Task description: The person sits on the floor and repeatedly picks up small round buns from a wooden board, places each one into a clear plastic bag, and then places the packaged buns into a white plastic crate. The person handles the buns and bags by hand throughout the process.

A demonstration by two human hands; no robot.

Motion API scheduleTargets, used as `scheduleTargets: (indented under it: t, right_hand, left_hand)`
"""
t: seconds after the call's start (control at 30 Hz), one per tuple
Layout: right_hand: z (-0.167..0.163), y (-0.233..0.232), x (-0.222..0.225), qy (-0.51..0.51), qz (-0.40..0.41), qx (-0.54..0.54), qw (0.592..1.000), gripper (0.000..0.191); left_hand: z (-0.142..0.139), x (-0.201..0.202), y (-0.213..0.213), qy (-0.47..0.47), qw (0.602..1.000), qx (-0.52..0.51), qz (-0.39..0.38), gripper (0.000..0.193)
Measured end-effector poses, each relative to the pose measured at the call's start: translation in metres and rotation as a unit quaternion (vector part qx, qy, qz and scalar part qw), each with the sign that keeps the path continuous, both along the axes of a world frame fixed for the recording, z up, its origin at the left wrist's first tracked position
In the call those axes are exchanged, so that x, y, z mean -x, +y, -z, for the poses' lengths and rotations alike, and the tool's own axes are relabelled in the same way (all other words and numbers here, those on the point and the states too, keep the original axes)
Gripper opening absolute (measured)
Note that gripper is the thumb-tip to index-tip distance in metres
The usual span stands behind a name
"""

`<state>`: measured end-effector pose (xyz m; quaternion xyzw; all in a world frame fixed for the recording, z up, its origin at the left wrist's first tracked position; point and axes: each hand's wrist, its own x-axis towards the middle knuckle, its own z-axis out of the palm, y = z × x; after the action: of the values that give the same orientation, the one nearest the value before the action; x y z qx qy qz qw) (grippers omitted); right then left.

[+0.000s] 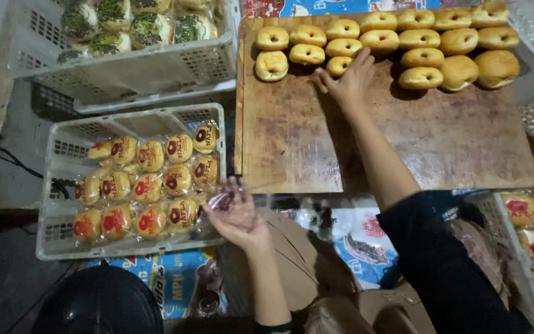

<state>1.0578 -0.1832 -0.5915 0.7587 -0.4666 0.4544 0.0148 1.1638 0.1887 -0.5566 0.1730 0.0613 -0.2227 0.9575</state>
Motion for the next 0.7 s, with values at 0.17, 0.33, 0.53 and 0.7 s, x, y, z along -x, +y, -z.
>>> scheduleTargets:
  t: [0.17,0.33,0.53,0.7]
  right_hand:
    - [0.004,0.045,0.014,-0.071,-0.124,-0.128,0.981,0.07]
    - [-0.059,0.215,0.098,-0.228,-0.38,-0.256,0.859,0.085]
    - [-0.12,0.327,0.147,0.077,-0.205,-0.101,0.97,0.11]
    - [-0.149,0.355,0.174,-0.104,-0.396,-0.276,0.87,0.087]
  left_hand:
    - [-0.006,-0.001,-0.032,0.101,0.985,0.096,0.1,0.057]
    - [-0.003,0.01,-0.051,0.221,0.952,0.135,0.164,0.067]
    - [-0.012,0.121,-0.023,0.071,0.94,0.21,0.258,0.062]
    - [-0.005,0.146,0.021,-0.006,0.977,0.092,0.195,0.07]
